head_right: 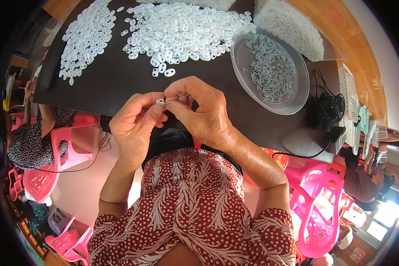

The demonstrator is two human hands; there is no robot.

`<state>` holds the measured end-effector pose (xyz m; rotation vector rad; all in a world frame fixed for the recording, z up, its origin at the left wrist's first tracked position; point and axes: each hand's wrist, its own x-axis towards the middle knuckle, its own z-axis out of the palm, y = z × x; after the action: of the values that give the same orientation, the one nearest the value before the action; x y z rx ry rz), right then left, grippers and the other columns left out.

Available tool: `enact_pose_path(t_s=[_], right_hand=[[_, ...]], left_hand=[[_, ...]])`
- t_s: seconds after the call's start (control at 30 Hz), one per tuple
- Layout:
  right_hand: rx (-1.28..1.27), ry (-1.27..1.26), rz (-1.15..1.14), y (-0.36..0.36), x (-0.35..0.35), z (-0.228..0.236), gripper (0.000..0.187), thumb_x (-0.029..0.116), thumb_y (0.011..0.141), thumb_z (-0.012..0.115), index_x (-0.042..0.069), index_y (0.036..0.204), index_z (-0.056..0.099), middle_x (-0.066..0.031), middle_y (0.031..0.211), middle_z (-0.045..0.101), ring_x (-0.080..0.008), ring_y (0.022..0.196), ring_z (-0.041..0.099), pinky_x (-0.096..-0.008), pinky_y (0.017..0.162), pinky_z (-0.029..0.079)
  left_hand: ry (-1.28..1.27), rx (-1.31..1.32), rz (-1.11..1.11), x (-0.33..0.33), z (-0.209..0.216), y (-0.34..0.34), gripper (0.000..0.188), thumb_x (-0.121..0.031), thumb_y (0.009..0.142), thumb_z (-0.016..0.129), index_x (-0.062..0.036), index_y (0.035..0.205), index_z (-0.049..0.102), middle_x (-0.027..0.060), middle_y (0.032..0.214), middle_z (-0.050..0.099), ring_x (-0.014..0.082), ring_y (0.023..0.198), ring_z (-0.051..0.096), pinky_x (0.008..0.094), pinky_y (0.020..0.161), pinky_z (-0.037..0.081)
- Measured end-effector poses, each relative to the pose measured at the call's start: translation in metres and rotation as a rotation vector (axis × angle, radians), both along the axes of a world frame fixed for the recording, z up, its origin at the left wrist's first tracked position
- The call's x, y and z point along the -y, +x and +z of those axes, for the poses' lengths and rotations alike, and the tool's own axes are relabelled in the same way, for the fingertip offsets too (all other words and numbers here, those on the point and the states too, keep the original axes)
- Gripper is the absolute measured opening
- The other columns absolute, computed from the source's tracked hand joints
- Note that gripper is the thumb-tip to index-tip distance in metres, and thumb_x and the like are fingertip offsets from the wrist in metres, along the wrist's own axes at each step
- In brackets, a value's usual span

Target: Inserting small metal pins into white plastic components to assemble them.

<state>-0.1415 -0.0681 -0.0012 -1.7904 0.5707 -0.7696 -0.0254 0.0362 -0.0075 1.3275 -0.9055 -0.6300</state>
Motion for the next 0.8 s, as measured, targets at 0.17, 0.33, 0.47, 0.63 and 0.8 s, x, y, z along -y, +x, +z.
enact_pose_path(t_s=[0.17,0.33,0.47,0.63,0.8], right_hand=[[0.016,0.061,0.017,0.0014,-0.0003,0.0003,0.012,-0.001,0.076,0.067,0.001,0.087,0.061,-0.0005,0.075,0.061,-0.0051,0.064,0.051,-0.0215,0.057,0.044],[-0.025,0.047,0.007,0.0038,-0.0031,0.0007,0.012,-0.001,0.076,0.066,0.001,0.087,0.061,-0.0012,0.075,0.061,-0.0051,0.064,0.052,-0.0214,0.057,0.044],[-0.005,0.125,0.014,0.0053,-0.0019,-0.0016,0.015,-0.001,0.077,0.065,0.001,0.091,0.061,-0.0019,0.077,0.061,-0.0064,0.067,0.054,-0.0219,0.060,0.046],[0.005,0.134,0.044,0.0036,0.0009,-0.0042,0.017,-0.001,0.077,0.065,0.001,0.093,0.061,-0.0032,0.081,0.061,-0.0075,0.073,0.057,-0.0230,0.063,0.047],[0.000,0.120,0.055,0.0036,0.0020,-0.0067,0.014,-0.001,0.078,0.065,0.002,0.091,0.062,-0.0046,0.083,0.060,-0.0089,0.072,0.057,-0.0240,0.063,0.047]], left_hand=[[0.006,0.128,0.033,0.0011,-0.0035,-0.0013,0.016,-0.003,0.087,0.062,0.0061,0.100,0.063,0.0038,0.080,0.057,0.0068,0.063,0.056,0.0177,0.055,0.046],[0.048,0.170,0.057,-0.0005,-0.0094,-0.0036,0.015,-0.002,0.088,0.060,0.0062,0.100,0.063,0.0037,0.080,0.058,0.0071,0.063,0.056,0.0183,0.054,0.046],[0.093,-0.097,0.055,0.0009,-0.0040,-0.0032,0.016,-0.002,0.088,0.060,0.0069,0.102,0.062,0.0054,0.083,0.061,0.0084,0.064,0.057,0.0194,0.055,0.047],[0.022,-0.300,0.042,0.0021,-0.0040,-0.0017,0.020,-0.002,0.088,0.060,0.0083,0.106,0.061,0.0094,0.089,0.064,0.0107,0.067,0.059,0.0208,0.056,0.049],[0.048,-0.282,0.041,0.0017,-0.0048,-0.0021,0.021,-0.002,0.088,0.060,0.0080,0.107,0.061,0.0093,0.088,0.064,0.0109,0.068,0.060,0.0210,0.056,0.049]])
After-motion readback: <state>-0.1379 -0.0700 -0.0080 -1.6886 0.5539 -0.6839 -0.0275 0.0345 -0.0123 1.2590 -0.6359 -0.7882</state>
